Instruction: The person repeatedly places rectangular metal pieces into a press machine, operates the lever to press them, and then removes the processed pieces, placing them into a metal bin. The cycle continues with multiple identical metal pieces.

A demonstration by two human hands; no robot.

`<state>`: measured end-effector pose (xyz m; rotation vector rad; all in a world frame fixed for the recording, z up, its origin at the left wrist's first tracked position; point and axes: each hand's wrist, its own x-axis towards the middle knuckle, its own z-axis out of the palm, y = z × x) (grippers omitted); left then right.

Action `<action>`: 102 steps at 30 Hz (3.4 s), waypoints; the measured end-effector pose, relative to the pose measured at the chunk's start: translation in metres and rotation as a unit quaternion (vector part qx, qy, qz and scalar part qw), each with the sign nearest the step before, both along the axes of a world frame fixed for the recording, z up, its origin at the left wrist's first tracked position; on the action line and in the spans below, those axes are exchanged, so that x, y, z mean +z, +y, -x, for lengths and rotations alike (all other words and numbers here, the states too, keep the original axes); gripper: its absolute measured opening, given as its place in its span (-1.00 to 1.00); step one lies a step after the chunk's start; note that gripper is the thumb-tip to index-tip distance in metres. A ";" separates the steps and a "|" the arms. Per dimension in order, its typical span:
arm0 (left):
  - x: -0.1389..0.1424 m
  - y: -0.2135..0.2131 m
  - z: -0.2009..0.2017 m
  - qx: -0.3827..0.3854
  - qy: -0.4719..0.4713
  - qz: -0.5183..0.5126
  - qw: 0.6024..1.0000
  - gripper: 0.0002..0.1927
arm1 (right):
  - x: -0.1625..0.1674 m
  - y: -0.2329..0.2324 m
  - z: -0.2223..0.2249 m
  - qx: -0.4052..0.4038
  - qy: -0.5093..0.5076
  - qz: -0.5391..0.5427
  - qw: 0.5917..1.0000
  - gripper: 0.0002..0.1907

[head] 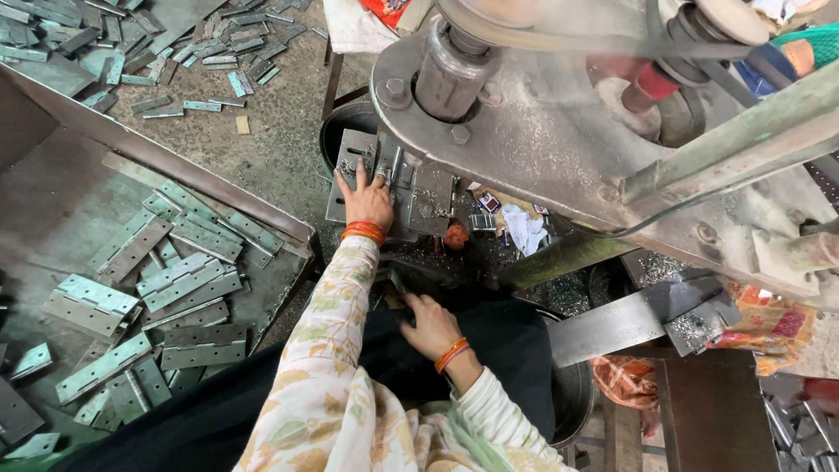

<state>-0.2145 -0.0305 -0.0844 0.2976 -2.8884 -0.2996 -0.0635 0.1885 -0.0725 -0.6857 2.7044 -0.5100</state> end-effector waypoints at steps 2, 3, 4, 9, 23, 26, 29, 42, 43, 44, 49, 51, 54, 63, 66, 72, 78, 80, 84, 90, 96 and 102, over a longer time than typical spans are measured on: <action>-0.001 -0.001 0.004 0.001 0.010 0.001 1.000 -0.57 | -0.026 0.003 -0.023 -0.017 0.013 0.016 1.000 -0.47; -0.001 -0.002 0.004 -0.001 0.021 -0.001 1.000 -0.56 | -0.040 0.005 -0.033 -0.026 0.018 0.024 0.999 -0.49; -0.001 -0.001 0.004 -0.003 0.031 -0.002 1.000 -0.56 | -0.053 0.008 -0.038 -0.033 0.026 0.054 0.998 -0.50; 0.000 0.000 0.002 -0.020 -0.021 0.011 1.000 -0.58 | -0.083 0.018 -0.040 -0.046 0.011 0.055 0.997 -0.51; 0.009 0.003 -0.067 -0.040 -0.004 0.022 0.999 -0.57 | 0.017 -0.006 0.003 0.019 -0.019 -0.025 0.999 -0.47; -0.014 0.007 -0.115 -0.072 0.103 0.054 0.991 -0.53 | 0.023 -0.010 -0.001 0.015 -0.019 -0.016 1.000 -0.47; -0.037 0.007 -0.144 -0.084 0.117 0.088 0.986 -0.65 | 0.026 -0.012 -0.003 0.008 -0.025 -0.022 0.999 -0.46; 0.027 0.002 -0.157 -0.050 0.298 -0.032 0.953 -0.71 | 0.006 0.002 0.017 0.041 0.093 0.082 0.991 -0.35; 0.029 0.000 -0.161 -0.025 0.313 -0.083 0.946 -0.72 | 0.001 0.004 0.023 0.026 0.080 0.136 0.987 -0.38; 0.028 -0.001 -0.163 0.000 0.329 -0.132 0.935 -0.73 | -0.003 0.005 0.032 0.010 0.069 0.191 0.979 -0.40; 0.003 -0.005 -0.146 0.058 0.298 -0.505 0.808 -0.76 | -0.010 -0.007 0.078 -0.140 -0.057 0.438 0.886 -0.55; -0.006 -0.007 -0.134 0.005 0.275 -0.639 0.718 -0.72 | -0.004 -0.006 0.089 -0.186 -0.153 0.528 0.814 -0.70; 0.000 -0.020 -0.109 -0.081 0.235 -0.650 0.718 -0.69 | 0.012 0.001 0.097 -0.163 -0.097 0.603 0.775 -0.82; 0.029 -0.011 -0.113 0.000 0.184 -0.097 0.978 -0.36 | 0.022 -0.032 0.079 0.037 0.242 0.223 0.944 -0.75; 0.015 0.007 -0.131 -0.051 0.132 -0.059 0.988 -0.44 | 0.016 -0.043 0.079 0.095 0.180 0.198 0.959 -0.64; 0.004 0.019 -0.123 -0.065 0.022 -0.044 0.997 -0.49 | 0.039 -0.028 0.053 0.046 0.129 0.174 0.975 -0.62; -0.009 0.004 -0.089 -0.077 0.021 -0.004 0.997 -0.57 | 0.043 -0.007 0.008 0.073 0.113 0.109 0.985 -0.46; -0.013 -0.003 -0.079 -0.081 0.030 -0.024 0.996 -0.56 | 0.029 -0.003 -0.002 0.037 0.055 0.089 0.994 -0.48; -0.017 -0.007 -0.069 -0.081 0.021 -0.037 0.996 -0.54 | -0.010 0.002 -0.024 -0.018 0.007 0.021 1.000 -0.47; -0.013 -0.001 -0.073 -0.073 0.034 -0.028 0.996 -0.56 | -0.029 0.014 -0.025 -0.011 0.031 0.123 0.992 -0.51; -0.010 0.005 -0.080 -0.050 0.028 0.013 0.998 -0.59 | 0.013 0.001 -0.004 0.022 -0.020 0.014 0.999 -0.40; -0.011 0.005 -0.081 -0.052 0.041 -0.011 0.998 -0.58 | 0.012 -0.003 -0.001 -0.001 -0.013 0.007 1.000 -0.48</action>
